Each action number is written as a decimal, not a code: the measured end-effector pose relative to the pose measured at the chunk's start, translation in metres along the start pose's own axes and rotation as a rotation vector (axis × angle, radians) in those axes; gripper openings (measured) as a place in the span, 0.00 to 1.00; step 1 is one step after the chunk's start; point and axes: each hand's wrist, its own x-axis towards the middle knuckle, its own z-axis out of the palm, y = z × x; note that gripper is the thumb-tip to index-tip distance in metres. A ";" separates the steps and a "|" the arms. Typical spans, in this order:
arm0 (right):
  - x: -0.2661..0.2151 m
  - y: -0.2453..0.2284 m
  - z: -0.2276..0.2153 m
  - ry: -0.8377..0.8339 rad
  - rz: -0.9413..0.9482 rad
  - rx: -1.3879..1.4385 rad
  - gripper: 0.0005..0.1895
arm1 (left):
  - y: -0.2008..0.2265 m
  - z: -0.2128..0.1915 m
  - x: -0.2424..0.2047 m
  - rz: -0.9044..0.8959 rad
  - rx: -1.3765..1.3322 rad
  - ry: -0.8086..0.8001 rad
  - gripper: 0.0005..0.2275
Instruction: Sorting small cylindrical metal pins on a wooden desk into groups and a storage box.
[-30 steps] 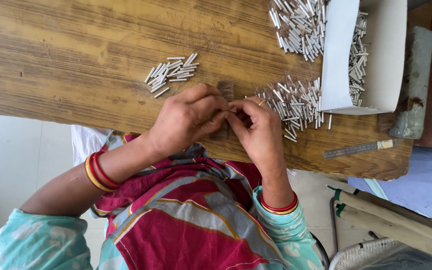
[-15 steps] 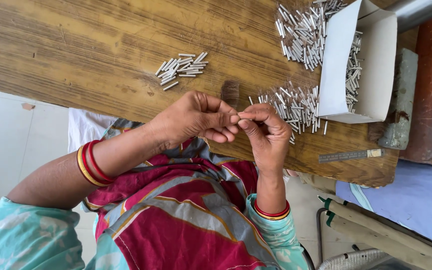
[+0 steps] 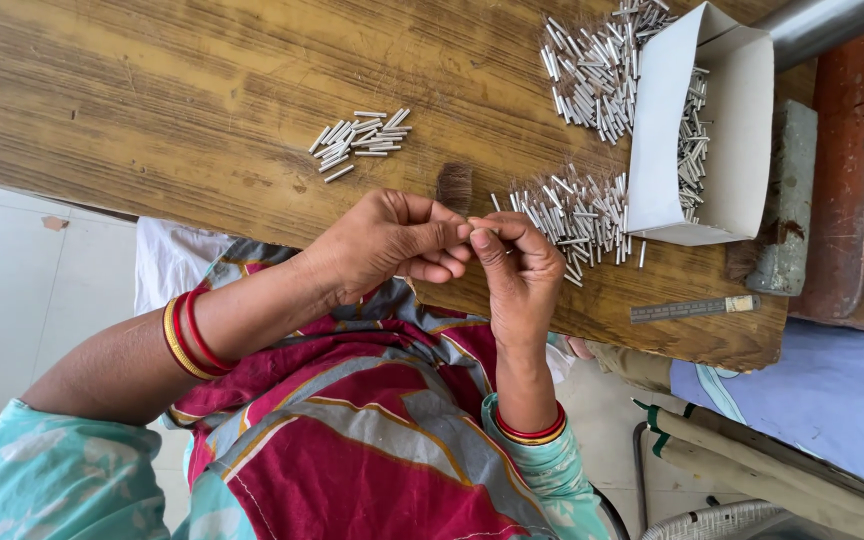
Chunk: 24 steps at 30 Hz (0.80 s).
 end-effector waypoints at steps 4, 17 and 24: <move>-0.002 0.011 -0.011 0.086 -0.085 0.146 0.03 | -0.003 0.001 0.002 0.012 0.027 0.014 0.11; 0.005 -0.001 -0.007 -0.118 -0.090 -0.100 0.08 | 0.001 0.002 -0.004 0.027 0.060 0.004 0.10; 0.005 0.008 -0.001 0.006 -0.042 0.056 0.03 | 0.049 -0.025 -0.005 0.792 1.259 0.423 0.05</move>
